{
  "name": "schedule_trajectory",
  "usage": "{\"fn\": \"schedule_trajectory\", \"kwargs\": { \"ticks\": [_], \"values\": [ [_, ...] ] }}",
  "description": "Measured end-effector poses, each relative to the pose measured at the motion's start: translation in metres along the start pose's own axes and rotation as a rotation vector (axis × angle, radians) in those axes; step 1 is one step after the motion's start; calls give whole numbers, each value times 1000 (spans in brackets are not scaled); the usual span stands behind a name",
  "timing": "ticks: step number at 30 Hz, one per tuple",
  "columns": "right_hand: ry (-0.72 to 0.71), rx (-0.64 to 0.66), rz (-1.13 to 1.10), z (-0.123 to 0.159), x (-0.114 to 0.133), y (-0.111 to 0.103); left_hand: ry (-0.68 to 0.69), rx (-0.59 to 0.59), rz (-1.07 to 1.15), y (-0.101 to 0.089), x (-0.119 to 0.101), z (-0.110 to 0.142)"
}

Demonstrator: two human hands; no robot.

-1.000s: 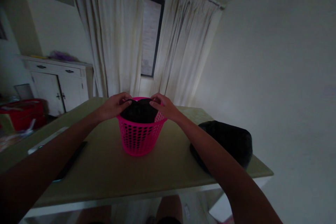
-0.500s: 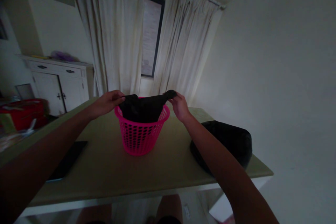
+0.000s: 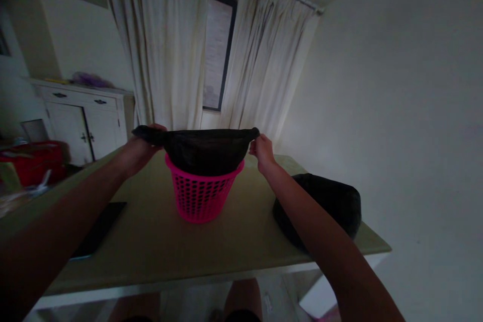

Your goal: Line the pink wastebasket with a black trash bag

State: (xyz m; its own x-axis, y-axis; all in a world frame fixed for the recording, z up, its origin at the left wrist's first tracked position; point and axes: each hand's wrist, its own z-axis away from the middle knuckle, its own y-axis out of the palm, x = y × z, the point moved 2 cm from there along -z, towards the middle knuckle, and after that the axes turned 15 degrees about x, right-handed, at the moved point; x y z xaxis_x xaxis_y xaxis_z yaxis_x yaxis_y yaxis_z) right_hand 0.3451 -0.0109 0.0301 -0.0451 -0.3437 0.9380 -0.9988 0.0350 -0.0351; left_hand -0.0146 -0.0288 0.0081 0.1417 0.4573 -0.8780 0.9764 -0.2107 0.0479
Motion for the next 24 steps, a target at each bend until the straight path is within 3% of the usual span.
{"fn": "schedule_trajectory", "kwargs": {
  "ticks": [3, 6, 8, 13, 16, 21, 24],
  "values": [
    [-10, -15, 24, 3, 7, -7, -126, -154, 68, -8, -2, 7],
    [-13, 85, -80, 6, 17, -12, -186, -198, 162, -8, -11, 23],
    [-7, 171, -139, 10, 23, -13, -209, -172, 121, -1, -18, 36],
    [39, 377, -263, 21, 34, 0, -130, -33, -267, 29, -24, 53],
    [85, 331, -215, 28, 36, 14, -60, -68, -245, 38, -22, 43],
    [124, 127, -104, 30, 37, 31, -113, -271, 254, 32, -23, 21],
    [122, 55, -124, 23, 35, 35, -68, -344, 428, 27, -29, 16]
  ]
}}
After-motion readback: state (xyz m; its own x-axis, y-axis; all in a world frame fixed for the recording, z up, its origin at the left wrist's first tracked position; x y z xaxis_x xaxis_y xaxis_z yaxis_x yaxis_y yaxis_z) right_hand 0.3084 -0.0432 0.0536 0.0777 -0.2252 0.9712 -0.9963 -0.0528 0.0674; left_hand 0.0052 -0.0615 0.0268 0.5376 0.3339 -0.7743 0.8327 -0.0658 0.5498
